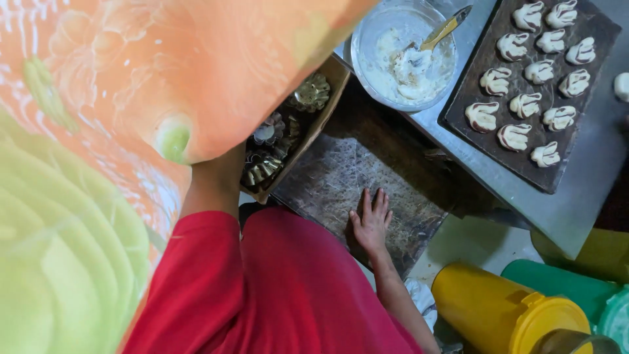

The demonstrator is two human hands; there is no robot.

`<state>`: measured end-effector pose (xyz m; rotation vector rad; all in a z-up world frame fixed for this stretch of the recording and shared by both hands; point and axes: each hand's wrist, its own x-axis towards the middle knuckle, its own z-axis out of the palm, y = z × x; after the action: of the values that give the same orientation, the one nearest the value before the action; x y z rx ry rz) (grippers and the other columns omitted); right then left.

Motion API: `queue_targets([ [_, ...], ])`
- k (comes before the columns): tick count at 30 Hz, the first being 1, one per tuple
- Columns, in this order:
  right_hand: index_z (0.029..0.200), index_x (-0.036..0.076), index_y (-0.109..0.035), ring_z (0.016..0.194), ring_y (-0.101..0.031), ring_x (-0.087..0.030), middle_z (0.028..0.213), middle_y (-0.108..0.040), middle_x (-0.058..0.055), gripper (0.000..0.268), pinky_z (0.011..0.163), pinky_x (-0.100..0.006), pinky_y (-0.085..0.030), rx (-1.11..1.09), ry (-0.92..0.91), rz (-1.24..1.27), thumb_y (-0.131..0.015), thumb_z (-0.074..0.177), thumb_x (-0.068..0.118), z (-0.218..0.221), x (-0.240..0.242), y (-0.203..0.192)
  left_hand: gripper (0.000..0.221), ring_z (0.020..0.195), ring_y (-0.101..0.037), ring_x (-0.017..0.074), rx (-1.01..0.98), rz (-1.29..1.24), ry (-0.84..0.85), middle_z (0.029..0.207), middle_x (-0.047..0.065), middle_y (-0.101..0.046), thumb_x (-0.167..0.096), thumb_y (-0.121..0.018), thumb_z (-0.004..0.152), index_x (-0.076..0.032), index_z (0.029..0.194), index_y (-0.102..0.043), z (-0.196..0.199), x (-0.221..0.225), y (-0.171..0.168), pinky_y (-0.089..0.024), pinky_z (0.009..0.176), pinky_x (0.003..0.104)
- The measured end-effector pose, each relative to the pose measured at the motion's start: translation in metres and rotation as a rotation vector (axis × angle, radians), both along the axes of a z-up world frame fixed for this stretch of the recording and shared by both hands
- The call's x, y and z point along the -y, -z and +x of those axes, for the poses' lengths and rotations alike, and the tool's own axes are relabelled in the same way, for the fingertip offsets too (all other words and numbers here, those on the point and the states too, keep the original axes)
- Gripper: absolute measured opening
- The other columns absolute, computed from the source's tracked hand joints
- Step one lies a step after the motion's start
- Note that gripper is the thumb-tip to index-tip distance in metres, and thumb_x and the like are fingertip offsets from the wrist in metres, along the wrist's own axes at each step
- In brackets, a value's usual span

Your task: Placing paper liners into metal baking molds in preparation for baking in a bakery setting.

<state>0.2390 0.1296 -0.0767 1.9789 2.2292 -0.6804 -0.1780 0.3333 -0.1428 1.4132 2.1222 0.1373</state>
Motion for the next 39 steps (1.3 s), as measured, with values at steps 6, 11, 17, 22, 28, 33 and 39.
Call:
queue_targets([
  [6, 0.167, 0.028, -0.018, 0.158, -0.002, -0.042, 0.172, -0.004, -0.018, 0.081, 0.118, -0.074, -0.011, -0.025, 0.017, -0.014, -0.059, 0.099, 0.044, -0.003, 0.000, -0.006, 0.051, 0.106, -0.070, 0.0368, 0.056, 0.000, -0.059, 0.103, 0.016, -0.075, -0.050, -0.083, 0.076, -0.008, 0.102, -0.075, 0.002, 0.002, -0.054, -0.052, 0.092, 0.048],
  [11, 0.167, 0.025, -0.019, 0.158, 0.000, -0.043, 0.171, -0.004, -0.020, 0.081, 0.118, -0.074, -0.010, -0.048, 0.022, -0.029, -0.059, 0.099, 0.043, -0.004, -0.002, -0.011, 0.053, 0.106, -0.071, 0.0353, 0.126, -0.011, -0.119, 0.101, 0.014, -0.076, -0.054, -0.083, 0.074, -0.009, 0.101, -0.076, 0.024, 0.012, -0.074, -0.054, 0.091, 0.047],
  [17, 0.166, 0.028, -0.019, 0.159, 0.001, -0.040, 0.172, -0.002, -0.017, 0.082, 0.119, -0.073, -0.010, -0.028, 0.014, -0.026, -0.060, 0.098, 0.045, 0.001, -0.003, 0.003, 0.055, 0.106, -0.072, 0.0336, 0.165, 0.000, -0.227, 0.099, 0.012, -0.077, -0.059, -0.083, 0.072, -0.011, 0.099, -0.078, 0.017, 0.003, -0.057, -0.056, 0.090, 0.045],
  [22, 0.166, 0.027, -0.019, 0.158, 0.000, -0.041, 0.171, -0.003, -0.019, 0.081, 0.118, -0.074, -0.011, -0.039, 0.008, -0.015, -0.061, 0.098, 0.043, 0.001, 0.000, -0.003, 0.057, 0.106, -0.072, 0.0322, 0.209, 0.003, -0.307, 0.098, 0.010, -0.077, -0.063, -0.083, 0.070, -0.013, 0.097, -0.079, 0.013, -0.008, -0.025, -0.057, 0.089, 0.044],
  [28, 0.166, 0.028, -0.020, 0.158, 0.001, -0.041, 0.172, -0.001, -0.017, 0.081, 0.118, -0.074, -0.010, -0.045, 0.014, -0.003, -0.061, 0.099, 0.044, 0.004, -0.002, 0.006, 0.060, 0.106, -0.073, 0.0304, 0.276, 0.015, -0.367, 0.096, 0.007, -0.078, -0.068, -0.082, 0.068, -0.014, 0.095, -0.081, 0.017, -0.021, -0.013, -0.059, 0.088, 0.042],
  [33, 0.166, 0.030, -0.019, 0.159, 0.003, -0.039, 0.172, 0.000, -0.016, 0.081, 0.120, -0.073, -0.008, -0.042, 0.023, -0.036, -0.061, 0.099, 0.044, 0.003, -0.003, 0.005, 0.118, 0.128, -0.063, 0.0309, 0.395, -0.138, -0.577, 0.141, 0.016, -0.059, -0.077, -0.082, 0.067, -0.008, 0.149, -0.032, 0.045, -0.030, -0.017, -0.051, 0.105, 0.049],
  [39, 0.166, 0.029, -0.018, 0.159, 0.005, -0.038, 0.172, 0.003, -0.016, 0.080, 0.120, -0.072, -0.004, -0.066, 0.033, -0.067, -0.060, 0.100, 0.042, -0.001, -0.003, -0.005, 0.108, 0.126, -0.064, 0.0357, 0.478, -0.070, -0.903, 0.148, 0.022, -0.037, -0.060, -0.092, 0.063, -0.013, 0.144, -0.039, 0.075, -0.044, 0.005, -0.054, 0.108, 0.046],
])
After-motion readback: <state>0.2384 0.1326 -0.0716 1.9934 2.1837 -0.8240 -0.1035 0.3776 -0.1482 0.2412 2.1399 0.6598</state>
